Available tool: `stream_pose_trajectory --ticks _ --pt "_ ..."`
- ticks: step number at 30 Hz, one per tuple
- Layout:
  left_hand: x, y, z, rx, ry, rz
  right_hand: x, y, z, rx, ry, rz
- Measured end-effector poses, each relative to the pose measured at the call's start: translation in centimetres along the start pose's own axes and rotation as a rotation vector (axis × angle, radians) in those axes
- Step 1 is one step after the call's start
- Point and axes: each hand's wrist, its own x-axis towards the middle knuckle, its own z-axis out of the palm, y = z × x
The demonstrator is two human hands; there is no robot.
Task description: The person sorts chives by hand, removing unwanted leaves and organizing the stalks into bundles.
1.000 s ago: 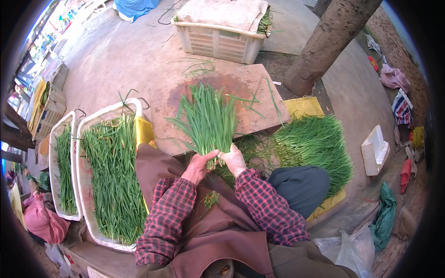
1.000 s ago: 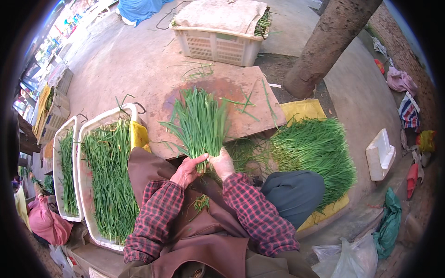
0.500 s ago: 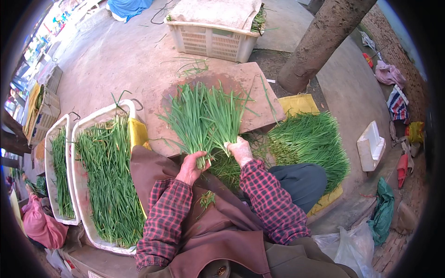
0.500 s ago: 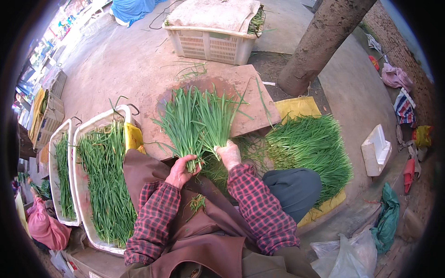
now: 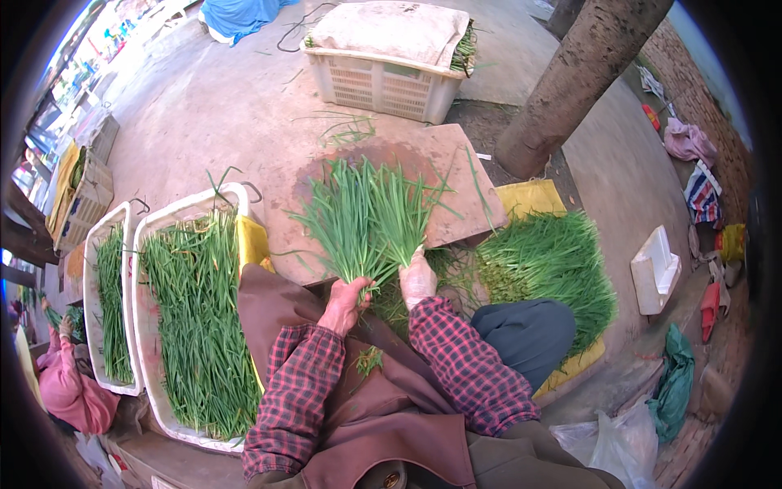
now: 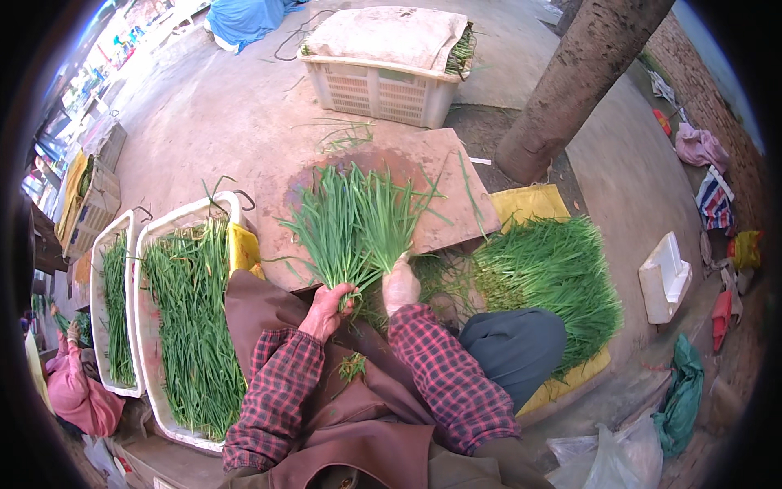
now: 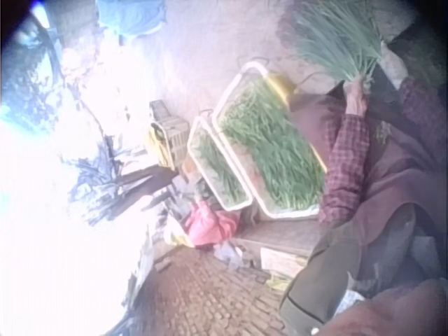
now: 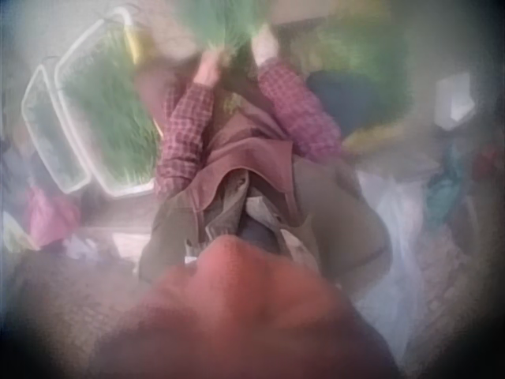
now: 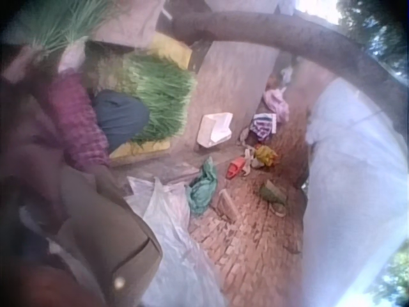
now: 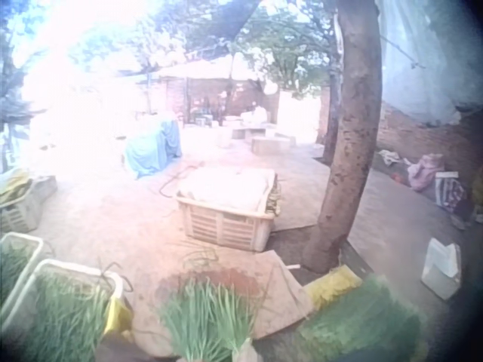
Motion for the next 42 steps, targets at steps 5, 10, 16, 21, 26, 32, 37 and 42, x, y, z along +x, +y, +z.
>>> stream_pose_trajectory --ticks 5,10,16,21,26,32,37,42 --pt "-4.7 2.7 -0.6 -0.136 -0.114 0.057 5.0 3.3 -2.1 0.134 0.221 -0.129" --pt "-10.9 4.6 -0.4 -0.123 -0.169 0.165 9.4 2.8 -7.2 -0.159 -0.026 0.0" --pt "-12.2 4.6 -0.3 -0.015 -0.145 0.324 2.7 -2.7 -9.8 -0.054 0.149 -0.291" --pt "-12.3 3.9 2.3 0.116 -0.145 0.375 -3.5 -2.4 -7.1 1.475 -0.888 -0.08" --pt "-12.6 1.1 2.1 0.334 -0.212 0.44 -2.4 -3.5 -4.8 1.541 -0.976 -0.192" --pt "-10.8 -1.8 0.0 1.009 -0.072 0.624 -3.4 -7.0 -8.1 1.338 -0.758 -0.265" --pt "-7.3 -2.8 -1.8 0.639 -0.277 0.703 -4.9 -9.2 -8.8 1.175 -0.544 -0.255" --pt "-13.5 8.4 1.9 0.467 -0.414 0.559 -5.1 -10.8 -9.8 1.172 -0.58 -0.34"
